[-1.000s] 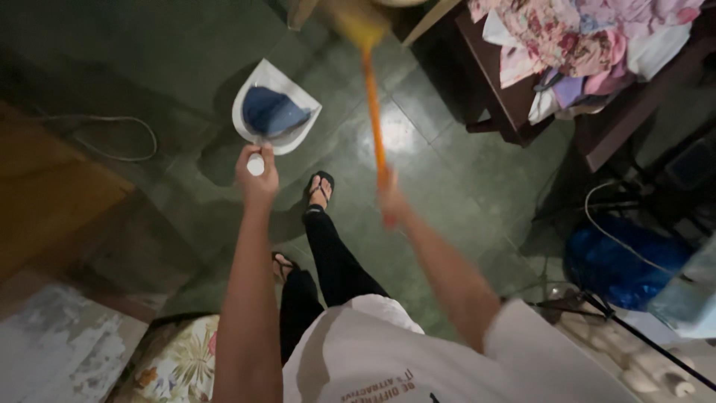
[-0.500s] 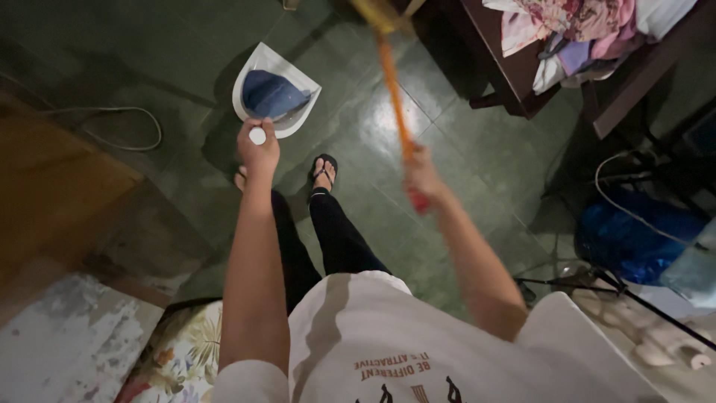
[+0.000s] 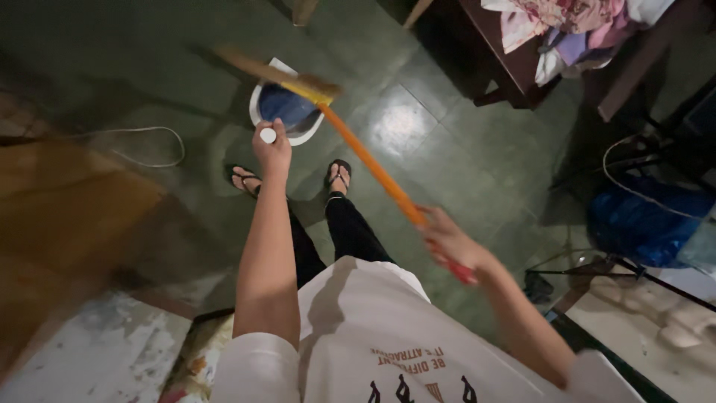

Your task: The person sweeps debris on a tiled floor using a broom and dustpan. They gather dust and small items into the dustpan, moving around the room to collect scattered debris near furniture and a bed.

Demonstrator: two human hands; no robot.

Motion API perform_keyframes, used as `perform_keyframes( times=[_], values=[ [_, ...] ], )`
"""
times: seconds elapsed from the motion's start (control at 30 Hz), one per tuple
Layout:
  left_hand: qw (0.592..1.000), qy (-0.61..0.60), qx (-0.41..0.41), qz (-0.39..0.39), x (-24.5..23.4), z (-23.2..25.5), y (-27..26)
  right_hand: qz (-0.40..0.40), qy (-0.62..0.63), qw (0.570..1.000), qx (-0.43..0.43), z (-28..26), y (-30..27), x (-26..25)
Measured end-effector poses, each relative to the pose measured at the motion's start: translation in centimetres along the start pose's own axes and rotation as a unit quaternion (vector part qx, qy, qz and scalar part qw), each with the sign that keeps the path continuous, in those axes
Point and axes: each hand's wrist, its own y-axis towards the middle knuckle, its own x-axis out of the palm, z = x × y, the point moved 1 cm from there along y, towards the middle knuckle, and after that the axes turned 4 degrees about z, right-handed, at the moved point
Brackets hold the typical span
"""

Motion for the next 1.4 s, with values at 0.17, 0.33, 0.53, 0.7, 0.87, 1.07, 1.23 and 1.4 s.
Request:
perform_keyframes(
  times=[0.17, 0.33, 0.53, 0.7, 0.87, 1.07, 1.23, 1.4],
  values=[
    [0.999, 0.0, 0.037, 0.007, -5.3, -0.3, 1.6, 0.067, -0.071, 0.993, -0.06, -2.7, 0.8, 2.8],
    [0.993, 0.083, 0.067, 0.043, -7.4, -0.9, 3.9, 0.008, 0.088, 0.995, -0.045, -3.1, 13.6, 10.7],
    [0.996, 0.075, 0.034, 0.029, -12.1, -1.4, 6.6, -0.054, 0.055, 0.996, -0.039, -7.6, 5.0, 14.5],
    [0.992, -0.089, -0.078, 0.044, -19.2, -4.0, 10.1, 0.06, -0.023, 0.998, 0.001, -14.6, -2.0, 16.3],
    [0.998, -0.021, -0.017, 0.052, -26.5, -3.6, 12.7, 0.074, -0.163, 0.962, -0.207, -23.6, 9.5, 16.6],
    [0.988, 0.101, 0.069, 0.096, -29.8, -3.1, 17.5, 0.087, -0.096, 0.973, -0.193, -28.6, 33.0, 19.9],
    [0.985, 0.114, 0.069, 0.113, -29.7, -3.8, 19.1, 0.132, -0.042, 0.984, -0.113, -15.5, 36.0, 34.3],
    [0.992, 0.047, 0.052, 0.109, -30.5, -3.7, 20.0, -0.113, 0.074, 0.99, -0.044, -13.1, 16.9, 32.4]
  ],
)
